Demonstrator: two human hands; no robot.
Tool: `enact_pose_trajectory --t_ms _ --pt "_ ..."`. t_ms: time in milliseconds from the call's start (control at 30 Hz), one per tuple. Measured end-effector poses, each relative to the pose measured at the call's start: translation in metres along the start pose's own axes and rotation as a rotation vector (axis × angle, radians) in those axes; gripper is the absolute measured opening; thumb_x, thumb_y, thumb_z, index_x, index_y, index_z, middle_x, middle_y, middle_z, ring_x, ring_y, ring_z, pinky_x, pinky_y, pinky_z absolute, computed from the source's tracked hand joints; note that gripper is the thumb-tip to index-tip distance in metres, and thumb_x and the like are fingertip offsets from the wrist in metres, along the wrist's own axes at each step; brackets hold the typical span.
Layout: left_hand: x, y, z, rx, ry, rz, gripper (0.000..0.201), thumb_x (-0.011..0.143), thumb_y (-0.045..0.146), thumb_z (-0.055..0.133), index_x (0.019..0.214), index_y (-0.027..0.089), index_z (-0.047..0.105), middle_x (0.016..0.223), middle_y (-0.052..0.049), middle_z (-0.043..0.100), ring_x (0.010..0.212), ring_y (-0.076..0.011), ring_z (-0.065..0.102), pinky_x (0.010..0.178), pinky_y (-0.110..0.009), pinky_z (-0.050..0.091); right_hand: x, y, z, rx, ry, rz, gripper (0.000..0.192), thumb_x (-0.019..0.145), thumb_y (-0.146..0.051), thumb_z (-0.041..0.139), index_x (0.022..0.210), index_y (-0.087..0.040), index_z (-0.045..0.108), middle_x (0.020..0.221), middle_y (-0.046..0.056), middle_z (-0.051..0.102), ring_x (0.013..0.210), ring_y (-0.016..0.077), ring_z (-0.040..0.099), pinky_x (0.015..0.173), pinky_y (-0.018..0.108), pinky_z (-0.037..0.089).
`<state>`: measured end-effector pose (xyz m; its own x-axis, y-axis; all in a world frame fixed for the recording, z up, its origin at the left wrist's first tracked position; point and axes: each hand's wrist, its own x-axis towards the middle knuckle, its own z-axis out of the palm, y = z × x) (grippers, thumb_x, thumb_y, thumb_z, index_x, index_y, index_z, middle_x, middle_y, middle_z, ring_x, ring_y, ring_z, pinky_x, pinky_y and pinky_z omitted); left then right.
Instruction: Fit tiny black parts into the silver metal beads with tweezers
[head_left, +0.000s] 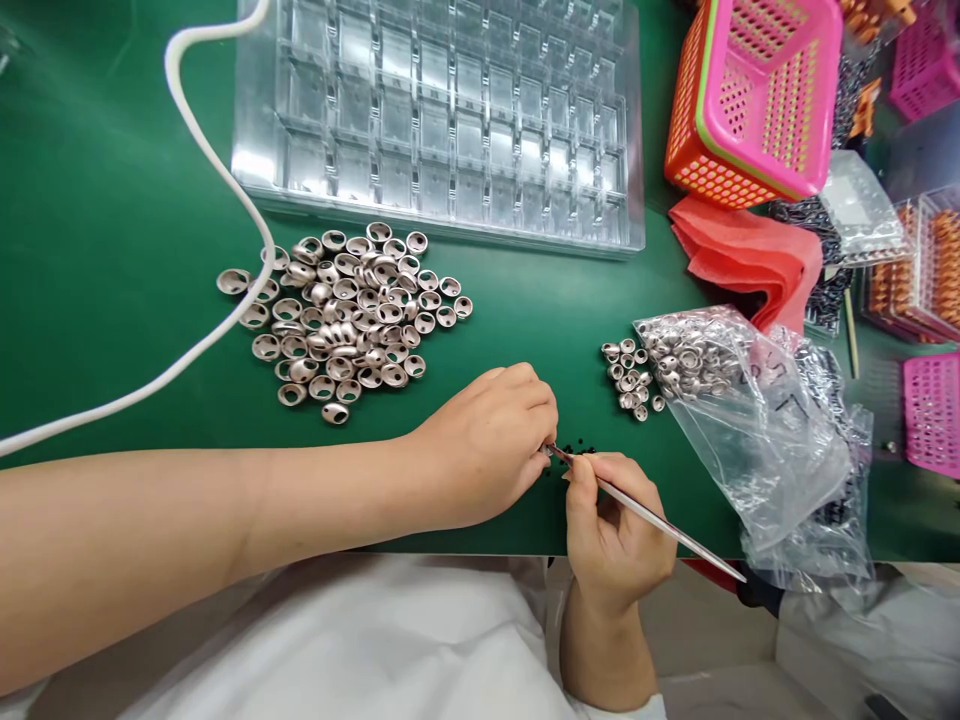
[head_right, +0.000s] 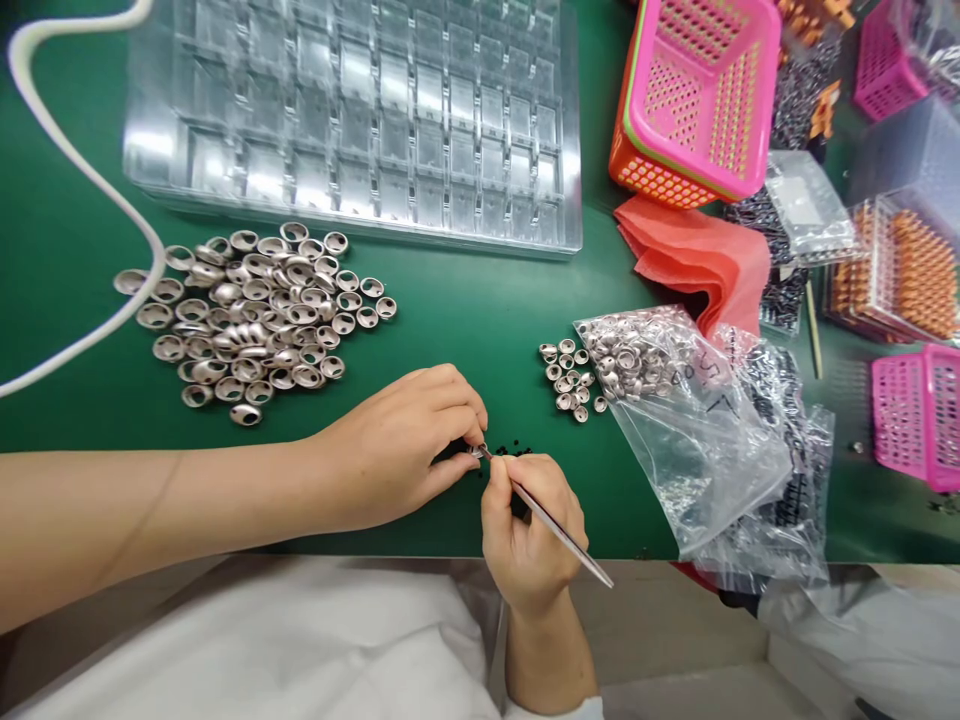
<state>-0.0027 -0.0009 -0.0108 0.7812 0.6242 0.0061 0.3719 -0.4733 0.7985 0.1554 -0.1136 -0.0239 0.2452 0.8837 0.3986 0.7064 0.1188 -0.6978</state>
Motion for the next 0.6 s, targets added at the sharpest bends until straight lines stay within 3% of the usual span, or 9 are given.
enact_pose_trajectory --t_ms 600 --pt "0.0000 0.0009 -0.0010 -0.002 -0.005 -0.004 0.005 0.086 0.010 0.068 0.085 0.014 0.066 0.094 -0.005 0.069 0.096 -0.0224 0.057 0.085 -0.039 0.049 0.0059 -0.0036 -0.0005 -0.072 -0.064 -0.046 0.021 0.087 -0.007 0.067 0.101 -0.022 0.061 0.079 -0.001 0.066 0.069 0.0126 0.066 0.062 0.028 0.060"
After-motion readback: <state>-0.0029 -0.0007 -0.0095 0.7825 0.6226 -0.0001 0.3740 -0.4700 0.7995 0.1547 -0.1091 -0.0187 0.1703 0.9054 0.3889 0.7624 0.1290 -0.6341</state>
